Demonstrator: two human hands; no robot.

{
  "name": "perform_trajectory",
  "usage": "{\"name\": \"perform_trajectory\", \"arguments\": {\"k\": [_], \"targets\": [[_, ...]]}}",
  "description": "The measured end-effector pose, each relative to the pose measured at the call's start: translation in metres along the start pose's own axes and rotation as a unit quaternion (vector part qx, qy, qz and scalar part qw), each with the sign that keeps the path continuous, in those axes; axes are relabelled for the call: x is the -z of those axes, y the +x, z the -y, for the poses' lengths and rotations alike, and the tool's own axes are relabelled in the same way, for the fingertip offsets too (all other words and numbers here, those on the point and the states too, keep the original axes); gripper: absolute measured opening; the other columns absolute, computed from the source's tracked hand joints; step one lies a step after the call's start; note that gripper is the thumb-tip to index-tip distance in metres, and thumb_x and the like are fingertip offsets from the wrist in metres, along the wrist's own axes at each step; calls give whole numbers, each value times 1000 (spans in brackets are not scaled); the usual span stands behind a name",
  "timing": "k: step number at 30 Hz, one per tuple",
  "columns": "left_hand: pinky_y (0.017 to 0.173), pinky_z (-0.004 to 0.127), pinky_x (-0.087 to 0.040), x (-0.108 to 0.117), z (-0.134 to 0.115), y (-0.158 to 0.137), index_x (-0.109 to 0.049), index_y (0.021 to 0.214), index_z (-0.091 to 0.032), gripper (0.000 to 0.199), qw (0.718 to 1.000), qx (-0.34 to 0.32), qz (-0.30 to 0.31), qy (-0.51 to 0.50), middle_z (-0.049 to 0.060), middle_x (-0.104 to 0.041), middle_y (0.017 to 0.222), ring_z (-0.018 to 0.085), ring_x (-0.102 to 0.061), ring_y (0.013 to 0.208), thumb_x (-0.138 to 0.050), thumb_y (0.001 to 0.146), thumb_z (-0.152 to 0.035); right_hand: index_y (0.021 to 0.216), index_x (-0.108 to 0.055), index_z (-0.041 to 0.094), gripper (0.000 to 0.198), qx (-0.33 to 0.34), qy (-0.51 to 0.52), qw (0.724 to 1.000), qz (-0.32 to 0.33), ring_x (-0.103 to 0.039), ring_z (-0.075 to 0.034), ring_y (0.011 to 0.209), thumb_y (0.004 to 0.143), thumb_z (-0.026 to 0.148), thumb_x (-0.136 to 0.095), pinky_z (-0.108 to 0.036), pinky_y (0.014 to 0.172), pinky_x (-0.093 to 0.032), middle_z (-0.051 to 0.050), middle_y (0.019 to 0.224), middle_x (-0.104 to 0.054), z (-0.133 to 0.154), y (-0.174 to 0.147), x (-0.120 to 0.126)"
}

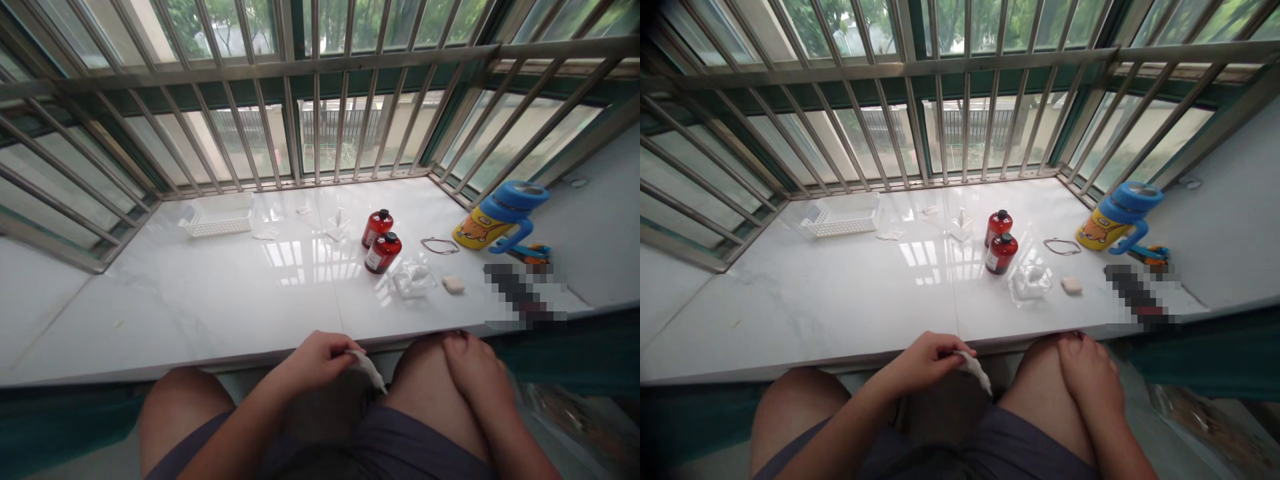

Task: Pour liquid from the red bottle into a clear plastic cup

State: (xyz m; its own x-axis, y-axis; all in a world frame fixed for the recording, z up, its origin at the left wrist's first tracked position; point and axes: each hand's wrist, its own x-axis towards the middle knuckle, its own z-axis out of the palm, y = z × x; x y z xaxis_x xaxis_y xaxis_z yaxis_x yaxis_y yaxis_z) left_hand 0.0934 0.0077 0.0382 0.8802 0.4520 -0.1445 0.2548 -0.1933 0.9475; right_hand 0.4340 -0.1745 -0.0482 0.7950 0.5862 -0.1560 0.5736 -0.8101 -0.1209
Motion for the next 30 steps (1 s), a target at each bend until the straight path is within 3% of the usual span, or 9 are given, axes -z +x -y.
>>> {"name": "perform_trajectory", "arguments": {"k": [2, 4, 7, 9, 12, 16, 22, 26, 30], "targets": [[89, 31, -57, 38, 10, -17, -79, 113, -20, 31, 992, 59, -100, -42, 8, -84, 109, 23, -77, 100, -61, 99, -41, 138, -60, 6, 73, 7, -3, 1000, -3, -64, -44, 127, 106, 58, -21, -55, 109, -49, -27, 131, -68, 0, 0, -1], [88, 31, -57, 86, 23, -24, -78, 114, -20, 34, 962, 103, -253, -11, 8, -84, 108, 24, -76, 99, -63, 96, -45, 140, -60, 7, 73, 17, -6, 1000, -4, -63, -44, 128, 106, 59, -19, -55, 109, -48, -26, 132, -68, 0, 0, -2], [80, 29, -53, 158, 40, -20, -75, 119, -23, 35, 851, 203, -454, 170, 4, -84, 104, 22, -75, 91, -58, 98, -44, 139, -60, 6, 76, 12, -5, 1000, -5, -65, -43, 125, 106, 61, -19, -54, 109, -49, -27, 128, -69, 0, -2, 0], [83, 30, -51, 193, 47, -8, -75, 120, -23, 32, 793, 253, -487, 266, 6, -83, 107, 24, -73, 97, -56, 99, -39, 138, -61, 5, 76, 10, -3, 1000, -7, -66, -43, 124, 107, 61, -20, -54, 108, -50, -27, 127, -70, 1, -2, 1], [87, 33, -49, 215, 48, 28, -74, 123, -21, 34, 780, 266, -484, 294, 12, -81, 116, 28, -71, 103, -51, 102, -32, 136, -63, 4, 71, 25, -4, 1000, -9, -66, -42, 122, 107, 55, -23, -53, 107, -50, -27, 125, -71, 3, -3, 3], [87, 35, -47, 194, 38, 97, -74, 125, -23, 34, 810, 244, -427, 319, 15, -80, 119, 29, -71, 104, -48, 103, -28, 135, -64, 3, 69, 17, -3, 1000, -11, -67, -42, 123, 107, 52, -26, -53, 108, -50, -28, 126, -71, 4, -2, 3], [87, 32, -47, 117, 13, 172, -75, 122, -26, 29, 882, 147, -286, 346, 12, -81, 116, 27, -73, 106, -52, 103, -26, 137, -63, 3, 70, 0, 0, 1000, -12, -67, -42, 124, 105, 56, -30, -53, 109, -50, -29, 127, -70, -1, 1, -3], [90, 37, -50, 56, 0, 171, -72, 127, -23, 35, 905, 99, -216, 352, 16, -80, 115, 30, -75, 106, -46, 104, -19, 139, -63, 6, 68, -3, 1, 1000, -17, -68, -42, 122, 104, 56, -32, -54, 108, -51, -27, 128, -71, -2, 4, -5], [98, 36, -52, -10, -12, 139, -69, 132, -24, 39, 929, 27, -131, 344, 12, -76, 132, 28, -73, 117, -42, 105, -16, 136, -65, 7, 64, -2, -3, 1000, -11, -69, -42, 120, 104, 53, -34, -54, 106, -52, -27, 126, -71, -2, 5, -4]]}}
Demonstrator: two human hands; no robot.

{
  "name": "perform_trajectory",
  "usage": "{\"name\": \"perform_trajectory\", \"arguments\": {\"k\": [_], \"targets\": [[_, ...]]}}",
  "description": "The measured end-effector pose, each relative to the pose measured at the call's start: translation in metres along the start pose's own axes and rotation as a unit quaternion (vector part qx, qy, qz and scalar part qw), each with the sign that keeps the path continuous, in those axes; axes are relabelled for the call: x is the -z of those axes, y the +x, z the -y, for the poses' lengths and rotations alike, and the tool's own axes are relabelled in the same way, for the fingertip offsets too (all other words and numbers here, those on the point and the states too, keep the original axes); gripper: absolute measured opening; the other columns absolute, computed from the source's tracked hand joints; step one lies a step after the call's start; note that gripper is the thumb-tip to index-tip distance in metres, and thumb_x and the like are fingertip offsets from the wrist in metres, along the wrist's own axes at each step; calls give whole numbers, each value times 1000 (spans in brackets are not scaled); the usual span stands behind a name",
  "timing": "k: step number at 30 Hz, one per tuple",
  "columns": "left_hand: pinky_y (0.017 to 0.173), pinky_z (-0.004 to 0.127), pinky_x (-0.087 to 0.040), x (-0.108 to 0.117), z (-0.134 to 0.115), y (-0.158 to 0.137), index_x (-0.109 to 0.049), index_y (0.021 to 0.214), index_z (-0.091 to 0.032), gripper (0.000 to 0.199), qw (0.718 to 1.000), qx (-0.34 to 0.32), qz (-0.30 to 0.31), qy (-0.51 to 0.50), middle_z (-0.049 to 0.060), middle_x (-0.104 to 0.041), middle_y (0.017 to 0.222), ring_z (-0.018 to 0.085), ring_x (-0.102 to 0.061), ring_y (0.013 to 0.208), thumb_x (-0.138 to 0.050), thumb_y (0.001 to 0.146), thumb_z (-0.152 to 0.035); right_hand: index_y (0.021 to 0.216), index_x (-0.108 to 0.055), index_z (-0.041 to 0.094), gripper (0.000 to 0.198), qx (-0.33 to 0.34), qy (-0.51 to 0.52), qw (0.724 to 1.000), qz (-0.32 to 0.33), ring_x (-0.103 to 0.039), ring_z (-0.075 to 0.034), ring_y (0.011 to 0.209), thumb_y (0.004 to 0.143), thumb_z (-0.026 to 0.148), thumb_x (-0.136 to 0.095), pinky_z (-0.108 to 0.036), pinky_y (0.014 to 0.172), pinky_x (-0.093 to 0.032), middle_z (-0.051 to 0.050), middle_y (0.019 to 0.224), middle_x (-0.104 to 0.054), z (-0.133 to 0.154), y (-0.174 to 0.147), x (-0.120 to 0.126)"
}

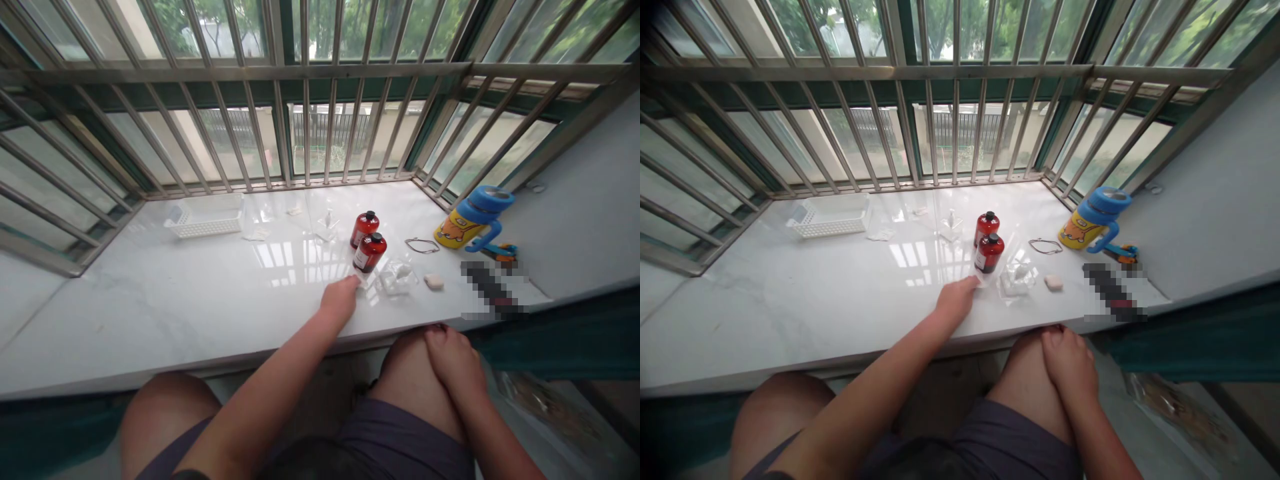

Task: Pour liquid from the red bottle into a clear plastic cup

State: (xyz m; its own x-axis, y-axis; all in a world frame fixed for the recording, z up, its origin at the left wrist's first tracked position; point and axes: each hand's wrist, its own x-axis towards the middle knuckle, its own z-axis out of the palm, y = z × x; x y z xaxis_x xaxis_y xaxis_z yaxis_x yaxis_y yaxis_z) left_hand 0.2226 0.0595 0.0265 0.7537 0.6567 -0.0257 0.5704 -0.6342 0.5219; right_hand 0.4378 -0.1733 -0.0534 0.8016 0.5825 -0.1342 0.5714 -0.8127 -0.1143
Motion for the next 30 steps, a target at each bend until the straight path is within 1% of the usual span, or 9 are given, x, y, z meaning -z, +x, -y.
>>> {"name": "perform_trajectory", "arguments": {"k": [6, 8, 10, 13, 16, 19, 23, 27, 30], "targets": [[89, 29, -55, -15, -28, -89, -76, 124, -33, 30, 969, -162, 165, -91, 2, -83, 114, 24, -78, 105, -56, 101, -29, 134, -65, 6, 63, 13, 5, 1000, -9, -67, -42, 123, 105, 52, -33, -51, 107, -51, -27, 128, -70, 0, -4, 2], [90, 28, -54, -4, -18, -107, -77, 124, -30, 31, 959, -144, 167, -175, 2, -83, 115, 22, -77, 104, -56, 100, -28, 135, -65, 8, 63, 15, 7, 1000, -8, -67, -42, 123, 105, 52, -33, -51, 107, -51, -26, 129, -70, -1, -4, 1], [87, 26, -54, 13, -4, -114, -78, 119, -27, 29, 960, -74, 112, -247, 1, -84, 110, 19, -77, 99, -56, 101, -28, 137, -64, 7, 65, 6, 9, 1000, -8, -68, -42, 122, 105, 54, -33, -52, 108, -51, -26, 128, -71, 0, -3, 0], [77, 25, -53, 35, 14, -100, -78, 115, -24, 28, 966, 35, -20, -257, 0, -83, 97, 17, -74, 85, -55, 103, -33, 139, -63, 7, 68, -10, 5, 1000, -7, -68, -42, 122, 105, 57, -34, -53, 108, -51, -27, 127, -70, 1, -1, -2], [81, 26, -53, 39, 16, -65, -74, 123, -26, 30, 982, 44, -96, -154, 1, -83, 105, 18, -75, 89, -51, 105, -30, 140, -62, 6, 69, -13, 2, 1000, -8, -67, -42, 124, 105, 57, -33, -53, 109, -50, -27, 129, -70, 3, -1, -2], [89, 30, -55, 24, 5, -23, -69, 133, -25, 35, 998, 9, -59, -36, 7, -82, 114, 22, -76, 101, -46, 106, -23, 139, -62, 4, 69, -11, 8, 1000, -11, -67, -42, 124, 106, 56, -32, -53, 110, -50, -28, 129, -69, 6, -4, 2], [93, 36, -56, -4, -15, 13, -72, 120, -18, 34, 1000, -23, -20, 2, 14, -80, 114, 28, -75, 107, -45, 101, -11, 139, -64, 9, 61, -14, 25, 999, -23, -68, -39, 123, 105, 52, -37, -51, 109, -50, -26, 129, -71, 9, -11, 10], [104, 38, -54, -22, -31, 8, -69, 123, -15, 36, 996, -85, 17, 7, 17, -74, 129, 27, -70, 120, -44, 99, -7, 140, -65, 11, 58, -15, 28, 999, -26, -67, -38, 124, 105, 51, -41, -50, 110, -49, -25, 129, -71, 9, -12, 11], [106, 32, -53, -32, -39, -21, -70, 125, -23, 30, 986, -155, 69, -9, 9, -75, 132, 23, -69, 123, -55, 100, -17, 139, -65, 10, 63, -16, 28, 999, -25, -67, -39, 125, 105, 55, -37, -51, 110, -49, -25, 128, -71, 7, -10, 7]]}}
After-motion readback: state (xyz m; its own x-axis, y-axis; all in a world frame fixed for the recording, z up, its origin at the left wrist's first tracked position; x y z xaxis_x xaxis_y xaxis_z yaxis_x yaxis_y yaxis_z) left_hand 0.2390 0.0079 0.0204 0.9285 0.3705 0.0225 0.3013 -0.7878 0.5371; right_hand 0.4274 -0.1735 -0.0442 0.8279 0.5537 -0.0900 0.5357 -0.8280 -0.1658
